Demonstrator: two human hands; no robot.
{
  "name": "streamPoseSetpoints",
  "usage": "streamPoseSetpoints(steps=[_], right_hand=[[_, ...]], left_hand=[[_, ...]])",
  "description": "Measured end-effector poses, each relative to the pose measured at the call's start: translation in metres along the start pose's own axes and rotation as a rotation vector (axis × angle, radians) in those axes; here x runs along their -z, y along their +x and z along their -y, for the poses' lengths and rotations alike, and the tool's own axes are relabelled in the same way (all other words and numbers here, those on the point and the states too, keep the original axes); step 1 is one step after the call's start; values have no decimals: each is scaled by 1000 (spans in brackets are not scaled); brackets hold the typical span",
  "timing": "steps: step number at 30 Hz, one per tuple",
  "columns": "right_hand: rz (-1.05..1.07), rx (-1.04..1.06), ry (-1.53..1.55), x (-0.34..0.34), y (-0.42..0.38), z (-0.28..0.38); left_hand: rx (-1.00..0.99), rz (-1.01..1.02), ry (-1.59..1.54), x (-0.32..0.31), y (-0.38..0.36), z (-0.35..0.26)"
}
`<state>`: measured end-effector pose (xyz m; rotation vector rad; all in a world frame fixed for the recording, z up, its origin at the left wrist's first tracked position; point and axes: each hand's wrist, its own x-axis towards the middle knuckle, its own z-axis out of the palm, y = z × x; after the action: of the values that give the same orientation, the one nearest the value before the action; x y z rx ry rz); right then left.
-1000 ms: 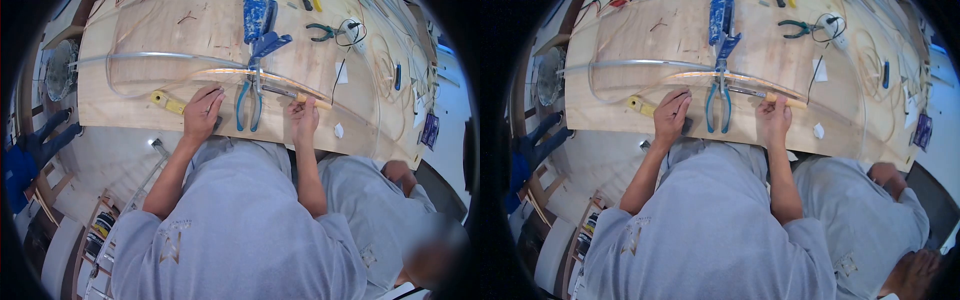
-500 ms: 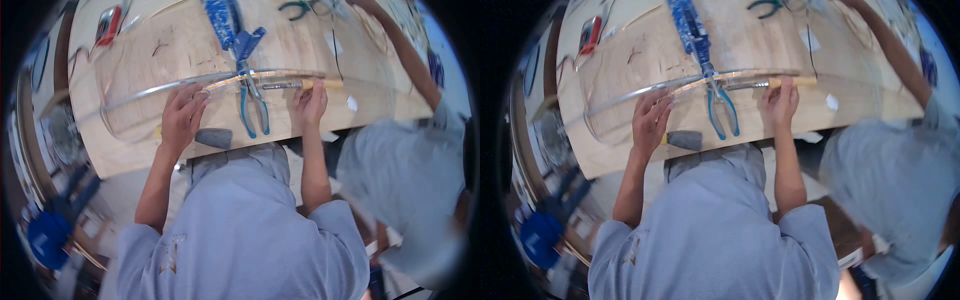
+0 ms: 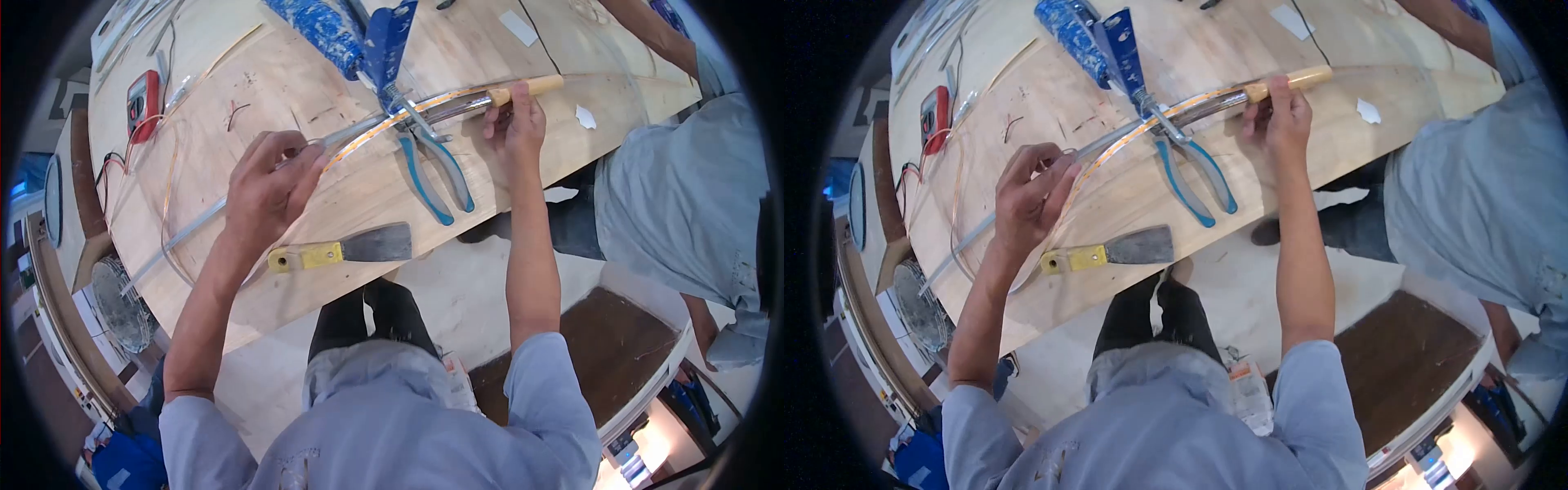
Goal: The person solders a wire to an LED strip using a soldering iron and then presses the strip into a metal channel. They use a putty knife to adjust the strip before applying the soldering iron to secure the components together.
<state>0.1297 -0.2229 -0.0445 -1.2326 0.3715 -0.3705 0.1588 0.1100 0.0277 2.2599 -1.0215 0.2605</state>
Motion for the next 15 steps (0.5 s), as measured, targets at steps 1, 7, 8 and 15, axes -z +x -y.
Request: streamPoseSetpoints(steps=[1,7,8,15], right_hand=[[8,0,3,1,-1,-1],[-2,12,50,1,3,-5],[-13,11,34,2,4,-7],[11,48,11,2,1,-5]], left_hand=[[-11,-4,6,-2,-2,-3],[-72,-7,105,-19,-17,-24],[-62,-13,95,-21,-16,-23],[-56,-3,27,-21,-6,-9]])
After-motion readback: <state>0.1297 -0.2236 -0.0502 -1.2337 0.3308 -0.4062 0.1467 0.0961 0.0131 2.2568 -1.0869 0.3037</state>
